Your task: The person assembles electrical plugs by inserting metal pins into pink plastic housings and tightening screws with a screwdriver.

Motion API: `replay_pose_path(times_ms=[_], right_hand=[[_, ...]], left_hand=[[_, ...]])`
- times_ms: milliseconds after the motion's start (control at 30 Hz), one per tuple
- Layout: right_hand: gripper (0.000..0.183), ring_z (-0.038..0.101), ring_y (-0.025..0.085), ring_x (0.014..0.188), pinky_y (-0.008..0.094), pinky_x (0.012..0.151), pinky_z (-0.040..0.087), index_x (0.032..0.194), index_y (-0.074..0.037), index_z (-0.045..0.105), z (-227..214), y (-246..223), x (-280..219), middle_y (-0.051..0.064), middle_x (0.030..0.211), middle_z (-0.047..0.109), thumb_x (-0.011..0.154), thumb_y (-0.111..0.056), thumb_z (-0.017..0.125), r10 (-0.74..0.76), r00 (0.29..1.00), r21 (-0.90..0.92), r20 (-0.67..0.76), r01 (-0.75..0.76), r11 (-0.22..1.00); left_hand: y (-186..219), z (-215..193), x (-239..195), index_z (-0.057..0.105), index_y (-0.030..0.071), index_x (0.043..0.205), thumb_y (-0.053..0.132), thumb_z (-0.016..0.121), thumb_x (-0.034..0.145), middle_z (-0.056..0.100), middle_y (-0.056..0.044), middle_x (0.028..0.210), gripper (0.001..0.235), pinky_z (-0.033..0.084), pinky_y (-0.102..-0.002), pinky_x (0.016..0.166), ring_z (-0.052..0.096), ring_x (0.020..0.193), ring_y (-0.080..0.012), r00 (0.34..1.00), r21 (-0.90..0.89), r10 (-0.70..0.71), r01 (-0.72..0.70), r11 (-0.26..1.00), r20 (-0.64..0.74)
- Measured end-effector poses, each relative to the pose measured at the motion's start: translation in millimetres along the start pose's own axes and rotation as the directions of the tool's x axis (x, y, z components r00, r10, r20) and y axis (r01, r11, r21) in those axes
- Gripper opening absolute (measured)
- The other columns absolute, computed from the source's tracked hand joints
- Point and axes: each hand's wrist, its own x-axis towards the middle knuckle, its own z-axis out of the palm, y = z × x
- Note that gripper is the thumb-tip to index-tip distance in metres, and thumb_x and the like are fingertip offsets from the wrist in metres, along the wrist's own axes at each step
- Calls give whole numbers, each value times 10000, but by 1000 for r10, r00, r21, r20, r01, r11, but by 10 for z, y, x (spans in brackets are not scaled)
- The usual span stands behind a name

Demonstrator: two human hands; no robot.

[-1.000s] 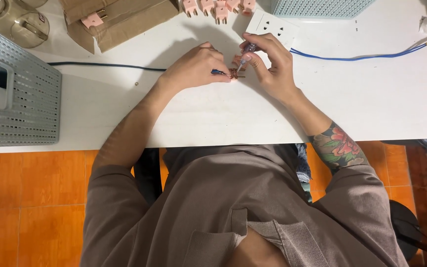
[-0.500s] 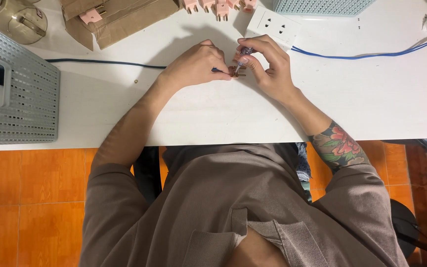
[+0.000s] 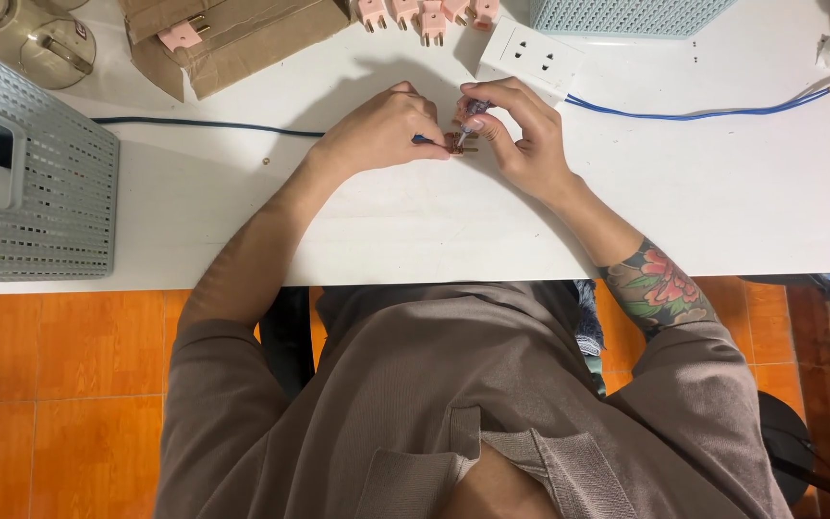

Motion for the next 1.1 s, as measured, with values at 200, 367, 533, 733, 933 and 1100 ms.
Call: replay_pose_path(times_ms=[200,367,533,733,933,1100], right_hand=[[320,734,436,1380,542,1219,582,1486,41,678,-28,-118,65,249,1493,743,1279,-182,579,23,997,38,68,-26,999],[257,685,353,1189,448,1072,573,1410,33,735,-38,-4,19,195,1265,692,1242,-134,634,18,999,-18,35,-17,1000],[366,680,407,1386,534,1223,560,1460,34,706,-51,-24,62,225,1438,735,1287,-226,513,11,998,-29,55,-9,1000],[255,719,397,1165,565,1072,553,1391,58,768,-24,44,63,198,1180,747,1174,-33,670,-39,997,65,-60,43,997],[281,695,393,1185,617,1066,545,1393,-5,802,-4,169,7,171,1226,706,1122,-76,786,-35,998,-10,-56,35,999],[324,718,439,1167,618,1057,539,1452,48,757,-27,50,67,235,1203,770,1168,-35,624,-10,999,55,-45,13,998]], left_hand=[[-37,11,7,946,304,1141,409,827,1093,772,-19,1031,165,470,-370,955,555,1028,-315,998,30,65,-64,997,-14],[-32,7,13,938,246,1103,415,834,1080,775,28,986,200,466,-364,962,553,1046,-314,997,33,75,-74,997,-16],[-13,-13,13,939,221,1090,407,865,1058,750,34,913,203,434,-341,911,523,944,-272,991,37,121,-119,992,-57],[44,-66,27,925,180,1044,379,895,1067,812,-98,847,203,553,-408,1059,803,838,-260,984,21,142,-141,990,-109],[175,-169,-14,917,187,1011,438,869,1073,819,-95,867,263,561,-404,1018,807,855,-281,980,52,166,-161,986,-112],[113,-125,-6,916,168,1043,425,875,1058,814,-128,898,260,553,-419,994,775,883,-301,989,1,122,-122,992,-79]])
